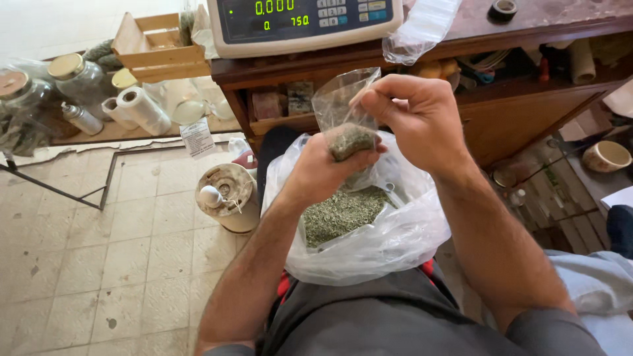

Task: The person scoops green herbs from a large plastic bag into a small zip-top bag using a grey spoon and then places the small bag on a digital scale to check the weight.

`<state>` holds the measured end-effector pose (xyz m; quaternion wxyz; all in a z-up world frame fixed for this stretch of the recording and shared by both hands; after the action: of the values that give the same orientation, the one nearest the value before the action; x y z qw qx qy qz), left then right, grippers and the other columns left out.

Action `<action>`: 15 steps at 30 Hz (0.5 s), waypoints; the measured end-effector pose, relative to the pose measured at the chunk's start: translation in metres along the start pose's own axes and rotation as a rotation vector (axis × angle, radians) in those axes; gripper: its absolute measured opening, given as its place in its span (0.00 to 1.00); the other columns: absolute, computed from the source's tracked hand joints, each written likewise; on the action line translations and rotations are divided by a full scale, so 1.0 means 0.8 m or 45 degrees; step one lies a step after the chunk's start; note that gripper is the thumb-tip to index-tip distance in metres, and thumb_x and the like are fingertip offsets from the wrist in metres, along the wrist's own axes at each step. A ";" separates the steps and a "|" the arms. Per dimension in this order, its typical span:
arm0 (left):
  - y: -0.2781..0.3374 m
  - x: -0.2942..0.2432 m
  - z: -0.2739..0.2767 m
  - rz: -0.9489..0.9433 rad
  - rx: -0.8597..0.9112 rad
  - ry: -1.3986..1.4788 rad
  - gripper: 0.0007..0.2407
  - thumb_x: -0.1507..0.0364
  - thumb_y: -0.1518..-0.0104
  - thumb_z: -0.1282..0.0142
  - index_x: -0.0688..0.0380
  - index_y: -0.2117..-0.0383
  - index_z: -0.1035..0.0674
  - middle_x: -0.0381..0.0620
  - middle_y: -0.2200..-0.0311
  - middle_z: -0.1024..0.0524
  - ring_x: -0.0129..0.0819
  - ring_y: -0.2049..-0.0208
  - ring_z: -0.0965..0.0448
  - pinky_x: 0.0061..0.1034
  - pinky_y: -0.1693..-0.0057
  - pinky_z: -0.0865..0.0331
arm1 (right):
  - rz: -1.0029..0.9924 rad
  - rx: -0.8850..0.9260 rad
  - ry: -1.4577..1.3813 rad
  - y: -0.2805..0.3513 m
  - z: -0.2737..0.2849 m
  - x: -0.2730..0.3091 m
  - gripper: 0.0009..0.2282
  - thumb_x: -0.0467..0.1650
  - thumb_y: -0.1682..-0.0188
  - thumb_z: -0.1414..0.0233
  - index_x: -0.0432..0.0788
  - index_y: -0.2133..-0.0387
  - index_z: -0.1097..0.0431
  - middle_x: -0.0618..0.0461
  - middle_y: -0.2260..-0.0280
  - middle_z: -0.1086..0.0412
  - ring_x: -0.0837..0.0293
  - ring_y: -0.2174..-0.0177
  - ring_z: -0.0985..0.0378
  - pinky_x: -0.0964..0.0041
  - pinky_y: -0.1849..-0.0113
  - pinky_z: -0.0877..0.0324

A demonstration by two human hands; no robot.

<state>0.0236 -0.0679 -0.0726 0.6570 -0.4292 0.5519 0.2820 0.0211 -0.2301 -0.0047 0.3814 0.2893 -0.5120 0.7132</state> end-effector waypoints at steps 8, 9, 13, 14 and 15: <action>0.001 0.009 0.004 0.153 -0.072 -0.127 0.13 0.76 0.53 0.32 0.56 0.60 0.15 0.40 0.60 0.14 0.21 0.62 0.18 0.19 0.52 0.22 | -0.014 -0.152 0.026 -0.010 -0.002 0.004 0.06 0.26 0.41 0.46 0.38 0.67 0.22 0.55 0.73 0.25 0.69 0.75 0.29 0.76 0.76 0.35; 0.000 0.008 0.004 0.134 -0.092 -0.128 0.14 0.76 0.55 0.31 0.56 0.59 0.15 0.40 0.59 0.14 0.22 0.60 0.17 0.21 0.51 0.21 | -0.008 -0.164 0.016 -0.011 -0.001 0.003 0.07 0.26 0.41 0.46 0.38 0.68 0.23 0.55 0.73 0.25 0.68 0.75 0.30 0.76 0.74 0.32; -0.004 0.033 0.014 0.174 -0.173 -0.309 0.15 0.72 0.59 0.27 0.54 0.62 0.16 0.33 0.66 0.17 0.22 0.65 0.21 0.20 0.55 0.25 | 0.113 -0.171 -0.036 -0.016 0.006 0.002 0.07 0.26 0.40 0.48 0.34 0.66 0.24 0.50 0.71 0.25 0.63 0.72 0.28 0.73 0.71 0.28; -0.003 0.033 0.014 0.173 -0.174 -0.310 0.15 0.72 0.59 0.27 0.54 0.62 0.16 0.33 0.66 0.17 0.22 0.65 0.21 0.20 0.55 0.25 | 0.115 -0.171 -0.037 -0.017 0.007 0.003 0.07 0.26 0.40 0.48 0.34 0.66 0.24 0.50 0.71 0.25 0.63 0.72 0.28 0.73 0.71 0.28; -0.002 0.033 0.014 0.209 -0.167 -0.381 0.14 0.71 0.59 0.27 0.52 0.64 0.15 0.33 0.68 0.18 0.21 0.66 0.23 0.20 0.57 0.26 | 0.123 -0.165 -0.023 -0.018 0.007 0.005 0.07 0.25 0.40 0.48 0.34 0.65 0.24 0.49 0.71 0.25 0.63 0.72 0.27 0.72 0.71 0.28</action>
<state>0.0363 -0.0617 -0.0979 0.6772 -0.3778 0.4615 0.4309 0.0312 -0.2323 0.0073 0.3598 0.2453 -0.5738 0.6936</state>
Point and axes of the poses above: each hand's wrist, its own y-axis away from the middle knuckle, its own z-axis out of the back of the hand, x = y × z, the point moved 1 cm from there along -y, towards the middle knuckle
